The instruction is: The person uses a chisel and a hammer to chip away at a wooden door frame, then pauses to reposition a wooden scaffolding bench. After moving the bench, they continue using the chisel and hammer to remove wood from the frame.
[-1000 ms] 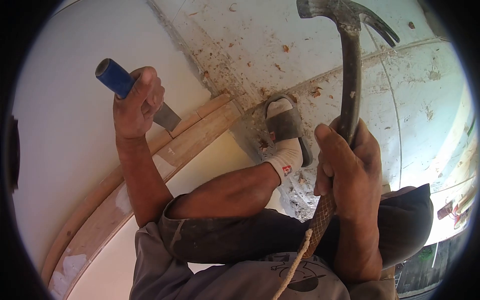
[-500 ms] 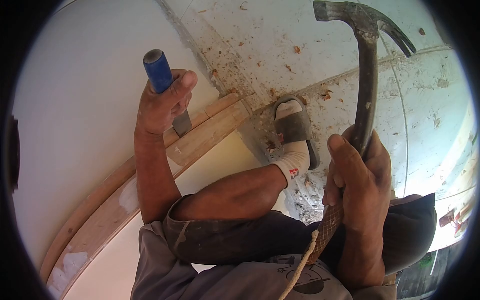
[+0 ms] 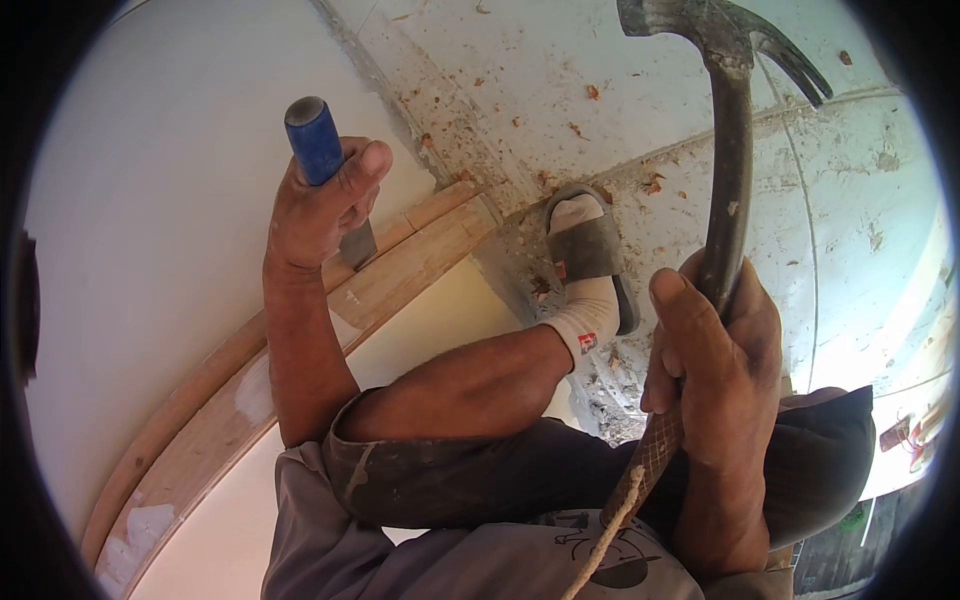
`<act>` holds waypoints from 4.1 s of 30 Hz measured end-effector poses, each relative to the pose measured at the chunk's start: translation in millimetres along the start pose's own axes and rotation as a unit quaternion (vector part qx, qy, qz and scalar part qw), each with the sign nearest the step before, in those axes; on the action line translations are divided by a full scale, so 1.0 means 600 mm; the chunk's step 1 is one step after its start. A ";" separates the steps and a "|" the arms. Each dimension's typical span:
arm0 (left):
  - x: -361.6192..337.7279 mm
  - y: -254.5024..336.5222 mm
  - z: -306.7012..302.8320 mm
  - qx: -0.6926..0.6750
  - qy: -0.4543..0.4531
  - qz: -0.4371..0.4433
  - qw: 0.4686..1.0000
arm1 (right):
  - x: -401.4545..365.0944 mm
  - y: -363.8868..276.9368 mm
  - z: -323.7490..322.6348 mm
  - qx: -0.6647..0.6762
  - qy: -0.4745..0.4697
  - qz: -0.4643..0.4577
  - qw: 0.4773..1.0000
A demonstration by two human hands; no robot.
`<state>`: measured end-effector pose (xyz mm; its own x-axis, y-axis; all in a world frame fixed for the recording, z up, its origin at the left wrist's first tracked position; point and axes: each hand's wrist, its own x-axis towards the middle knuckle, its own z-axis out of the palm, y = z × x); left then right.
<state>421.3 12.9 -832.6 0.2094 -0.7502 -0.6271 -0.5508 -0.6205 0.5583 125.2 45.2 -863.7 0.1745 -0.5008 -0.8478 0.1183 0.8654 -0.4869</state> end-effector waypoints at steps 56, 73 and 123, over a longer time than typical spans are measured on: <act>0.029 0.002 0.083 0.289 -0.136 -0.037 0.947 | -0.054 -0.038 -0.022 0.136 0.029 -0.258 0.956; 0.035 0.007 0.079 0.252 -0.119 -0.122 0.953 | -0.045 -0.049 -0.039 0.169 0.089 -0.180 0.965; 0.066 -0.054 0.160 0.289 -0.059 0.020 0.955 | -0.008 -0.006 0.010 0.073 0.067 -0.082 0.992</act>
<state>369.7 25.4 -927.5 0.1047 -0.7193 -0.6868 -0.9175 -0.3363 0.2123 129.7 44.2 -856.5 0.0113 -0.6202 -0.7844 0.2767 0.7557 -0.5936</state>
